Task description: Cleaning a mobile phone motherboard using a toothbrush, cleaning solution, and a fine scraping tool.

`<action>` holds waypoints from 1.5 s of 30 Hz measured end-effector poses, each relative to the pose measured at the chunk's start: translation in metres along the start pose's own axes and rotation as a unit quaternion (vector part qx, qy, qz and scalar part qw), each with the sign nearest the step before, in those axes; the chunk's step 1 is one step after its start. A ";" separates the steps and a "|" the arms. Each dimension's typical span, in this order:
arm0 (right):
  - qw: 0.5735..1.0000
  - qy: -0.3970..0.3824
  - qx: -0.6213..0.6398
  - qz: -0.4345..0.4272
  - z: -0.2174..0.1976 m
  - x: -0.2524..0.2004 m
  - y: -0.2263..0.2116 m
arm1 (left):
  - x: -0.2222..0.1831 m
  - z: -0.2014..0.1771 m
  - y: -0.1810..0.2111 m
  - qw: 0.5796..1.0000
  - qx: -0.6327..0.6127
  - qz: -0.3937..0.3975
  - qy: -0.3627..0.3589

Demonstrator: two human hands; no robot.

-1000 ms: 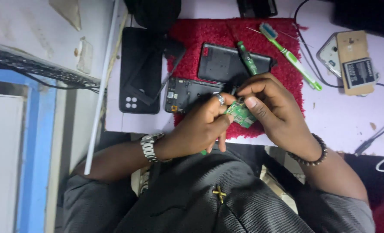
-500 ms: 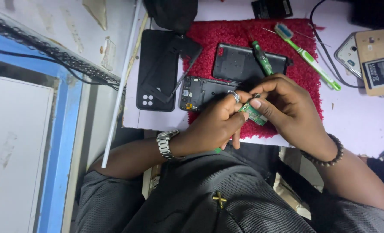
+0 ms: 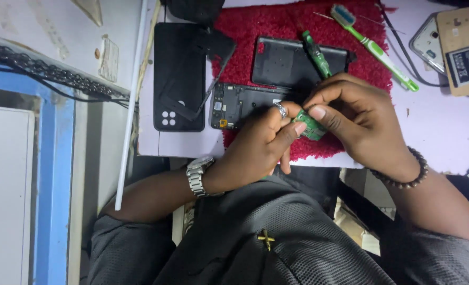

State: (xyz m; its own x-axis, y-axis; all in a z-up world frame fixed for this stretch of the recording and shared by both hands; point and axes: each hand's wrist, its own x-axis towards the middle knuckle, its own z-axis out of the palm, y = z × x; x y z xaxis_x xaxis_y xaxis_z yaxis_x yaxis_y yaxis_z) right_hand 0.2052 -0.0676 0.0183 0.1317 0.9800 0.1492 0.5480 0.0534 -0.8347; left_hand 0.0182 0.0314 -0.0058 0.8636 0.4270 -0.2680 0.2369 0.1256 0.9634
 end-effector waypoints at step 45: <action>0.932 0.011 -0.242 -0.270 0.002 -0.004 0.002 | 0.002 0.002 -0.006 0.999 -0.042 -0.007 -0.010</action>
State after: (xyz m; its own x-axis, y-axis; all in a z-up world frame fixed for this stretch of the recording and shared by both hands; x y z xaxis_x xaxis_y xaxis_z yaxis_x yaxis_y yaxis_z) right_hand 0.2043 -0.0711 0.0146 -0.2569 0.8305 0.4942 0.8467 0.4400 -0.2992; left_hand 0.0197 0.0303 -0.0118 0.8693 0.4072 -0.2802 0.2117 0.2055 0.9555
